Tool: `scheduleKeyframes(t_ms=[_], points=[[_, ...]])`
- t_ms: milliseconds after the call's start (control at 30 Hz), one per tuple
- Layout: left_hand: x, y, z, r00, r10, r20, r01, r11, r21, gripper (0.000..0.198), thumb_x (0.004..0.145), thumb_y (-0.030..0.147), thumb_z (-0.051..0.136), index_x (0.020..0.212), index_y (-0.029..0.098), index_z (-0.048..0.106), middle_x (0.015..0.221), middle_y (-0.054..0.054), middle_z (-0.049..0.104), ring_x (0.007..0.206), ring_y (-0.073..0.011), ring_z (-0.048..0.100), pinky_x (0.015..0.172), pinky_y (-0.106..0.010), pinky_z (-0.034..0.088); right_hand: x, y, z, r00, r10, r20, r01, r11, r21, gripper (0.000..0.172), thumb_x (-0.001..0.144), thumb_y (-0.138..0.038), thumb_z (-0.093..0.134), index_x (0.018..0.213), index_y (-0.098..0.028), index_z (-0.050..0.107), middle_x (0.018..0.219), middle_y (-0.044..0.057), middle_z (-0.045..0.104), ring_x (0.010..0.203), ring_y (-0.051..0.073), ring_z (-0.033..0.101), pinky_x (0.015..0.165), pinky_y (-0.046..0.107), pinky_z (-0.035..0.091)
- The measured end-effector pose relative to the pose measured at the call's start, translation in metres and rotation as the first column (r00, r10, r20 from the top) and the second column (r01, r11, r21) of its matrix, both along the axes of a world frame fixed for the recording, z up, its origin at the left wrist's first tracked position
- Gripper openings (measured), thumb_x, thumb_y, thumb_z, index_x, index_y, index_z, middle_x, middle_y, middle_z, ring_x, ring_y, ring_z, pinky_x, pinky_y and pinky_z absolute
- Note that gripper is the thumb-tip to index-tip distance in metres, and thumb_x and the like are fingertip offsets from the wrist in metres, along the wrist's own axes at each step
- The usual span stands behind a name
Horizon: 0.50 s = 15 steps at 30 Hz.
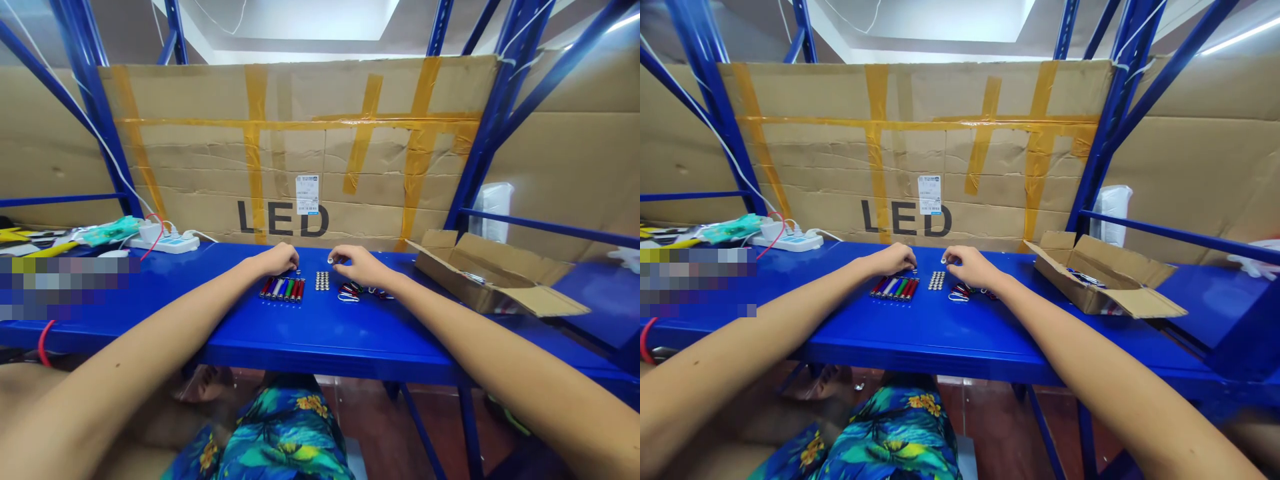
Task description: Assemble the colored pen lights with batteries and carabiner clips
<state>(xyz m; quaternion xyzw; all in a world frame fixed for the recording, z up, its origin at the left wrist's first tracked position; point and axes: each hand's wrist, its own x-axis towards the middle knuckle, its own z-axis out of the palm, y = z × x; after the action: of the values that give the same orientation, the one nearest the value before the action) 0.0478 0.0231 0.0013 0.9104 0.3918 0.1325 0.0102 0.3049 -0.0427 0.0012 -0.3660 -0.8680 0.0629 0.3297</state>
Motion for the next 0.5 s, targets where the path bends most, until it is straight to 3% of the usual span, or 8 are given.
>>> scheduleKeyframes(t_ms=[100, 200, 267, 333, 500], points=[[0.004, 0.001, 0.007, 0.998, -0.001, 0.060, 0.000, 1.000, 0.017, 0.007, 0.068, 0.014, 0.065, 0.067, 0.017, 0.072, 0.066, -0.004, 0.071, 0.062, -0.0153, 0.062, 0.063, -0.024, 0.045, 0.001, 0.011, 0.002, 0.999, 0.023, 0.033, -0.025, 0.999, 0.035, 0.018, 0.077, -0.012, 0.056, 0.091, -0.017, 0.066, 0.092, 0.007, 0.069, 0.083, 0.019, 0.061, 0.079, 0.034, 0.047], [0.017, -0.004, 0.021, 0.964, -0.075, 0.256, 0.054, 0.995, 0.086, 0.009, 0.075, 0.016, 0.061, 0.073, 0.016, 0.069, 0.062, -0.002, 0.067, 0.054, -0.0119, 0.057, 0.055, -0.023, 0.042, 0.004, 0.028, 0.006, 1.000, 0.020, 0.015, -0.020, 1.000, 0.022, 0.016, 0.077, -0.014, 0.057, 0.089, -0.018, 0.066, 0.089, 0.006, 0.069, 0.082, 0.018, 0.060, 0.078, 0.034, 0.046], [0.031, -0.009, 0.031, 0.904, -0.160, 0.398, 0.095, 0.979, 0.177, 0.010, 0.079, 0.018, 0.059, 0.079, 0.014, 0.068, 0.062, -0.002, 0.066, 0.055, -0.0108, 0.057, 0.055, -0.022, 0.042, 0.006, 0.038, 0.006, 0.999, 0.010, -0.033, -0.010, 1.000, -0.016, 0.014, 0.077, -0.016, 0.058, 0.088, -0.017, 0.066, 0.086, 0.005, 0.068, 0.080, 0.018, 0.059, 0.076, 0.033, 0.046], [0.046, -0.013, 0.038, 0.866, -0.250, 0.432, 0.150, 0.956, 0.252, 0.009, 0.079, 0.017, 0.060, 0.080, 0.013, 0.068, 0.068, -0.003, 0.068, 0.062, -0.0111, 0.059, 0.058, -0.022, 0.043, 0.008, 0.042, 0.005, 0.995, 0.011, -0.104, -0.015, 0.999, -0.037, 0.013, 0.078, -0.019, 0.058, 0.088, -0.017, 0.066, 0.085, 0.005, 0.067, 0.079, 0.018, 0.058, 0.075, 0.032, 0.045], [0.067, -0.015, 0.037, 0.808, -0.382, 0.450, 0.321, 0.924, 0.208, 0.011, 0.080, 0.021, 0.063, 0.080, 0.012, 0.070, 0.071, -0.003, 0.070, 0.068, -0.0119, 0.062, 0.064, -0.024, 0.047, 0.009, 0.029, -0.002, 0.975, -0.025, -0.222, 0.000, 0.994, -0.111, 0.013, 0.080, -0.024, 0.058, 0.087, -0.016, 0.066, 0.081, 0.003, 0.066, 0.075, 0.017, 0.057, 0.071, 0.032, 0.045]])
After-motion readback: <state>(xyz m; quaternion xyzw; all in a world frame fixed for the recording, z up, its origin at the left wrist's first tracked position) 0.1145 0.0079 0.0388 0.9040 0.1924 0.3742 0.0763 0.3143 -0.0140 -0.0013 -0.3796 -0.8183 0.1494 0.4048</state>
